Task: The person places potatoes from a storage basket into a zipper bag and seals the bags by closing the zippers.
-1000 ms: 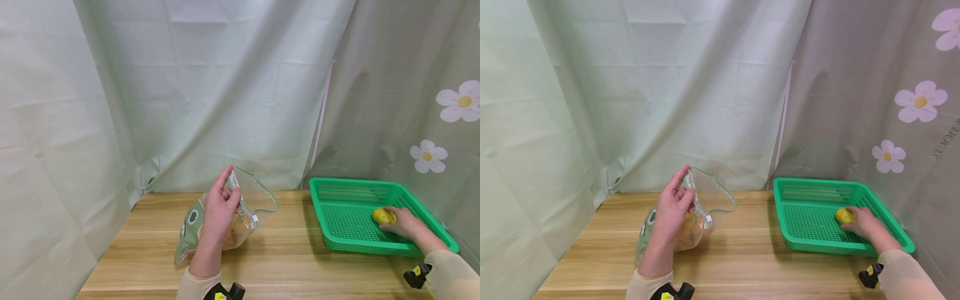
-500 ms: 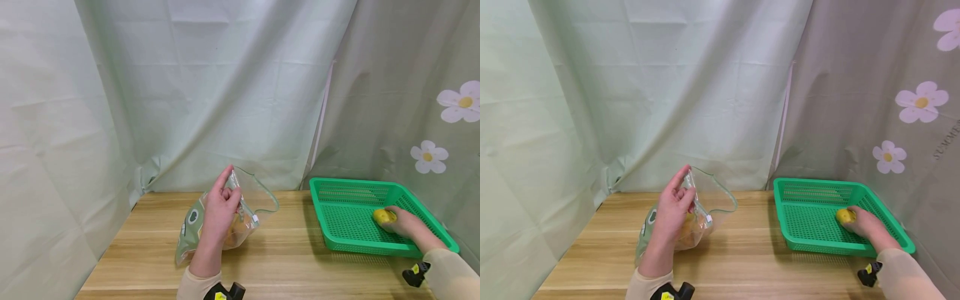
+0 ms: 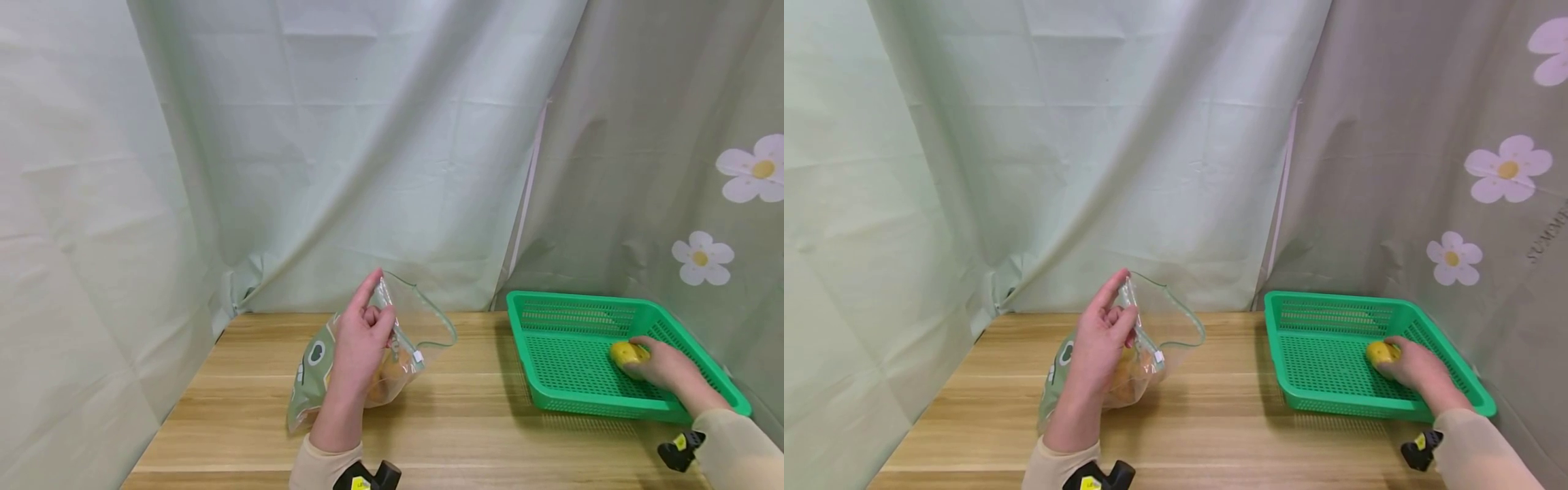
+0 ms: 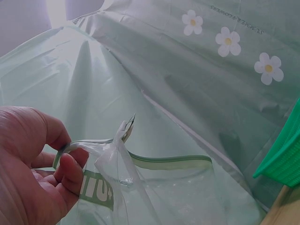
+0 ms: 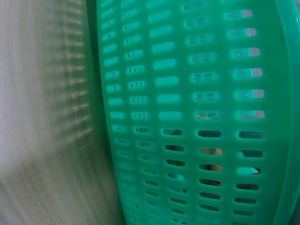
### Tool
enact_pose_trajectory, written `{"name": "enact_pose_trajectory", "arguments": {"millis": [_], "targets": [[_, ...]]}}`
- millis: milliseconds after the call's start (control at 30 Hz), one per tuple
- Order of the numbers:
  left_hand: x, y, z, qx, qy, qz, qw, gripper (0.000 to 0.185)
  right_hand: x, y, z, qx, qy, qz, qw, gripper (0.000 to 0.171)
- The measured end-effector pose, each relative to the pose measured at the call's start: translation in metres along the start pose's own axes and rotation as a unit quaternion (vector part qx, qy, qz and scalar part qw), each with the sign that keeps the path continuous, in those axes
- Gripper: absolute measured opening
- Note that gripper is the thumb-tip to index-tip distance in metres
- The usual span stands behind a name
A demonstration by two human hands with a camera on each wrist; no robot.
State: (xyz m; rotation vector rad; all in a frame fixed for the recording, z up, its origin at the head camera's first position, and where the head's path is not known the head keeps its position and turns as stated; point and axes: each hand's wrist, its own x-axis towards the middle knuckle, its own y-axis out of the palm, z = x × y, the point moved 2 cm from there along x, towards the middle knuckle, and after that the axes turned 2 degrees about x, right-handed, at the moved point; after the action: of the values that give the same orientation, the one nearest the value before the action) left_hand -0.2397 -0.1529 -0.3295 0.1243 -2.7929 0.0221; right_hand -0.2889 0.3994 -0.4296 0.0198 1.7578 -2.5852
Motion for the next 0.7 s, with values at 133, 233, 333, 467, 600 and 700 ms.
{"name": "enact_pose_trajectory", "arguments": {"millis": [133, 233, 333, 467, 600, 700], "targets": [[0.0, 0.0, 0.0, 0.001, 0.001, 0.0, 1.0, 0.071, -0.001, -0.001, 0.002, -0.002, -0.01, -0.02, 1.0, 0.069], [0.0, 0.0, 0.0, 0.001, 0.003, -0.001, 1.0, 0.072, -0.002, -0.002, 0.007, -0.002, -0.022, -0.036, 0.999, 0.068], [0.0, 0.0, 0.0, -0.001, 0.004, 0.0, 1.0, 0.072, -0.003, -0.004, 0.014, 0.0, -0.031, -0.047, 0.998, 0.068], [0.0, 0.0, 0.0, -0.001, 0.004, -0.001, 1.0, 0.071, -0.004, -0.007, 0.024, 0.004, -0.04, -0.059, 0.997, 0.068], [0.001, 0.0, 0.0, 0.0, 0.005, -0.001, 1.0, 0.071, -0.005, -0.011, 0.035, 0.014, -0.047, -0.072, 0.996, 0.068], [0.0, 0.0, 0.0, 0.0, 0.006, 0.0, 1.0, 0.071, -0.005, -0.011, 0.045, 0.019, -0.051, -0.08, 0.995, 0.068]]}}
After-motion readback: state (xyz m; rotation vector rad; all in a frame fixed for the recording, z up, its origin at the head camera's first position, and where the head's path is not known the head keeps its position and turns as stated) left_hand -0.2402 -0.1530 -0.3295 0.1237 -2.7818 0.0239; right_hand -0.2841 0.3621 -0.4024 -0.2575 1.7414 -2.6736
